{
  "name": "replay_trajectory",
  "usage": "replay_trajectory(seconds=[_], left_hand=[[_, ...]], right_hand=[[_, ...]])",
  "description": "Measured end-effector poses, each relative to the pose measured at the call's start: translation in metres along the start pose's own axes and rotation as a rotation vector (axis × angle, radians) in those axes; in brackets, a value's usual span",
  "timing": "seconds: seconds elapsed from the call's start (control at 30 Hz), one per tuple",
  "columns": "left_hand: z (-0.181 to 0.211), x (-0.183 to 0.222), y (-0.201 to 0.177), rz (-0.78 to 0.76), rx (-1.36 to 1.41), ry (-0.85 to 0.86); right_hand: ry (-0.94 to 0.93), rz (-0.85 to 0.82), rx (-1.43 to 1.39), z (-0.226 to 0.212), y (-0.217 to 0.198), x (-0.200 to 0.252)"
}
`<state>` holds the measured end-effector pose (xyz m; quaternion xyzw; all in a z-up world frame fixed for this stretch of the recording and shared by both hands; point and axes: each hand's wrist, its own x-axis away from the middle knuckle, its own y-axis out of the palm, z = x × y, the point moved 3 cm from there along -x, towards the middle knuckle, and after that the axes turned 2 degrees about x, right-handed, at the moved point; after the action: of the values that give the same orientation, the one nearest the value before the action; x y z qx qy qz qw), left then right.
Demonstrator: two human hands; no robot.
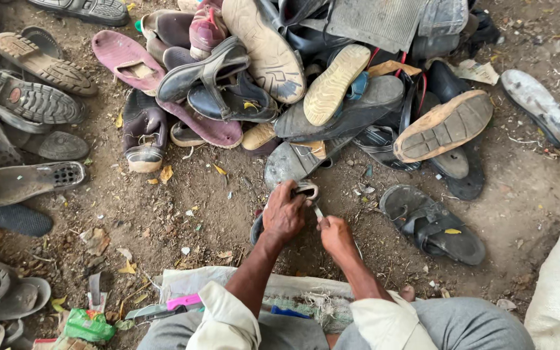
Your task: The person repairs shoes by hand using a small knife to trim material and fitting a new sole to a shoe.
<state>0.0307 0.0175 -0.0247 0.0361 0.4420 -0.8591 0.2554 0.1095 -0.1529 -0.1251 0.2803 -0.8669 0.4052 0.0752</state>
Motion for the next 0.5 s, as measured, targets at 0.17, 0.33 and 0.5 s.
replay_trajectory(seconds=[0.17, 0.33, 0.5], left_hand=[[-0.002, 0.001, -0.007, 0.089, 0.011, 0.020], [0.008, -0.006, -0.016, -0.005, -0.035, -0.116], [0.002, 0.000, -0.017, 0.050, 0.035, -0.058]], right_hand=[[-0.008, -0.051, 0.020, -0.007, -0.003, -0.002], [0.285, -0.153, -0.159, -0.001, -0.004, 0.033], [-0.125, 0.036, 0.004, 0.014, 0.028, -0.023]])
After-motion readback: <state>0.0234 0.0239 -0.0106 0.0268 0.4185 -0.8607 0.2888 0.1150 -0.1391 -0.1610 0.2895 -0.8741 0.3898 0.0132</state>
